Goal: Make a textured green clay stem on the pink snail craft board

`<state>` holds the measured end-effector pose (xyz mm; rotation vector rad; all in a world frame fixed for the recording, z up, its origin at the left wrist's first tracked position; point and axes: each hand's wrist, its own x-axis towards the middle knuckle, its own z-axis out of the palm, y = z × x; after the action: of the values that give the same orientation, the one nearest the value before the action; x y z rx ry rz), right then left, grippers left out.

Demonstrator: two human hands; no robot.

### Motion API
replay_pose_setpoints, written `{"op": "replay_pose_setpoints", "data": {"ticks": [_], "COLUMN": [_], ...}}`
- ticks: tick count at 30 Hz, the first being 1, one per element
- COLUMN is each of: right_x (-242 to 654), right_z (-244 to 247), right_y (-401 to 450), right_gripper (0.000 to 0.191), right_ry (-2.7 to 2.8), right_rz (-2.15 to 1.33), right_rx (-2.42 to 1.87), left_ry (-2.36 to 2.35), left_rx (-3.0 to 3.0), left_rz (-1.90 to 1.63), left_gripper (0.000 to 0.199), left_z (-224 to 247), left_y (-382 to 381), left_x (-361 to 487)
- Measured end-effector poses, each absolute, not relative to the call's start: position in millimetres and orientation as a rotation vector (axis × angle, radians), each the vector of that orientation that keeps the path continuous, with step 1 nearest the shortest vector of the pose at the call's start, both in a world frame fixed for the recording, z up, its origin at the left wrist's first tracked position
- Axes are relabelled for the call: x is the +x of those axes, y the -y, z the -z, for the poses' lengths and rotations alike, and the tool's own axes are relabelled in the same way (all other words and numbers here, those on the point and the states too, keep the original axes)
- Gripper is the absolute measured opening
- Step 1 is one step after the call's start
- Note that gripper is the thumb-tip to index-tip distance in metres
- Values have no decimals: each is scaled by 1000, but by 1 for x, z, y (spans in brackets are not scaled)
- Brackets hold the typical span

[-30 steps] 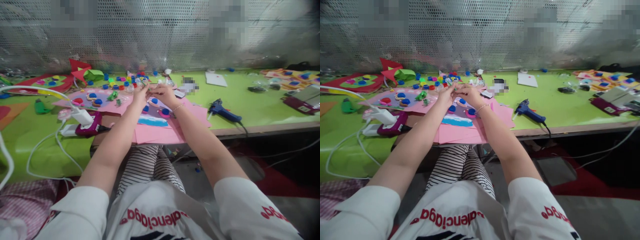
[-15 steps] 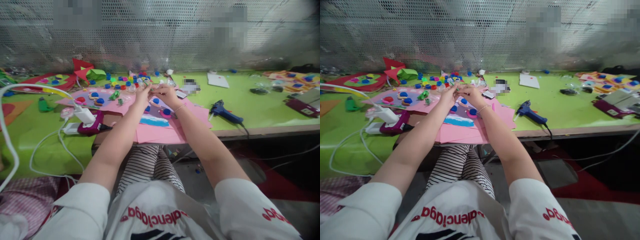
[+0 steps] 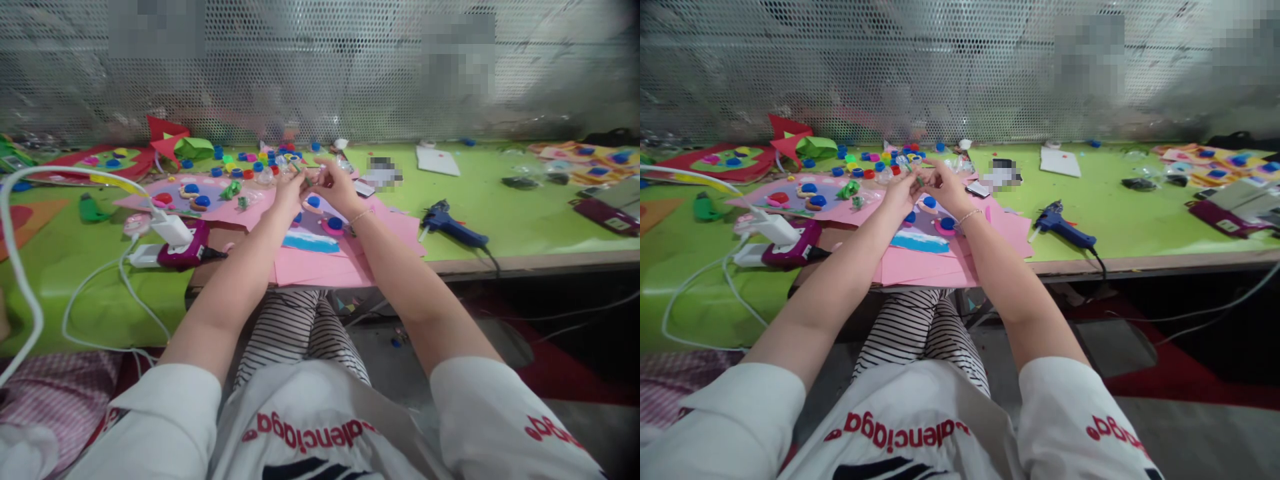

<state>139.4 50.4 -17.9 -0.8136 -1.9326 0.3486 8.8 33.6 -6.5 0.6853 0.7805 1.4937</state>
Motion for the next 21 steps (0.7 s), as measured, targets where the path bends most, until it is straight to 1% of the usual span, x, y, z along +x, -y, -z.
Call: {"op": "replay_pose_setpoints", "data": {"ticks": [2,4,6,10,13,15,18,21], "right_x": [140,141,142,142,141,140,140,139], "right_z": [20,22,24,25,23,22,21,23], "right_y": [-53,-57,-59,-57,-51,-47,-47,-49], "right_gripper": [66,73,69,57,51,51,50,44], "right_ry": [1903,1897,1918,2036,2131,2175,2199,2169], "right_rz": [-363,-348,-306,-179,-103,-73,-37,14], "right_rx": [-829,-855,-889,-909,-903,-903,-922,-942], "left_ry": [-786,-787,-786,-782,-779,-777,-766,-749], "left_rx": [676,661,637,566,521,502,489,481], "left_rz": [-1489,-1493,-1514,-1581,-1590,-1572,-1546,-1532], "left_gripper": [11,9,9,6,23,32,35,35], "left_z": [7,7,7,6,6,5,5,4], "left_y": [-34,-34,-35,-38,-41,-41,-41,-39], "left_x": [9,9,7,2,2,5,9,12]}}
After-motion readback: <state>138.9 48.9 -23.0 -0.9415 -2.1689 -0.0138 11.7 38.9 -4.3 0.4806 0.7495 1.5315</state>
